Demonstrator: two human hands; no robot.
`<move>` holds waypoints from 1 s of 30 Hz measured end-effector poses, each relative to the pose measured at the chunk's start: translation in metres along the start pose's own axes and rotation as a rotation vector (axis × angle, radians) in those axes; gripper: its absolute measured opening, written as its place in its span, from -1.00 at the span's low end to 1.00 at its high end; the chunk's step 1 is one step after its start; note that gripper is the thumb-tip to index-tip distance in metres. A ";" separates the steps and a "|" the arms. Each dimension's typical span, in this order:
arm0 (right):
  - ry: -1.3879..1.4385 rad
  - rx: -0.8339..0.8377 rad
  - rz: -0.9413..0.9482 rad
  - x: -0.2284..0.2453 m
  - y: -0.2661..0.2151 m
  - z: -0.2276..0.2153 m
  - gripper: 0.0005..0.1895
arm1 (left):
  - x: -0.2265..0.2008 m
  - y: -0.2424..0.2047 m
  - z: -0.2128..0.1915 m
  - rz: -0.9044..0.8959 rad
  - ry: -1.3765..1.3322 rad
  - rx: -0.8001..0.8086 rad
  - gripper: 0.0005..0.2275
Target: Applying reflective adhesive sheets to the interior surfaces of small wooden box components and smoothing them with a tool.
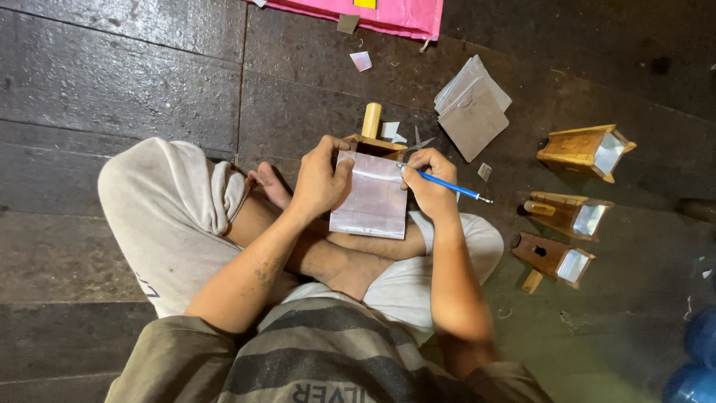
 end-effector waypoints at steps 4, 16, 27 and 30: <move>-0.020 -0.031 0.005 0.000 0.001 0.001 -0.90 | 0.000 -0.001 0.001 -0.008 -0.014 0.007 -0.80; 0.367 -0.295 -0.036 -0.032 -0.027 -0.034 -0.88 | 0.016 0.005 0.000 -0.035 -0.033 0.015 -0.78; 0.190 -0.133 -0.015 -0.044 -0.093 -0.045 -0.58 | 0.056 0.003 0.018 -0.067 -0.520 0.094 -0.78; 0.300 -0.057 -0.056 -0.028 -0.100 -0.033 -0.53 | 0.050 -0.003 0.016 -0.039 -0.550 0.101 -0.78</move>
Point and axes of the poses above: each hand's wrist, its own y-axis towards the middle knuckle, its own z-axis out of the palm, x = y × z, the point moved 10 cm from there along y, towards the middle knuckle, and after that the axes turned 2 degrees about z, right-handed, at the moved point
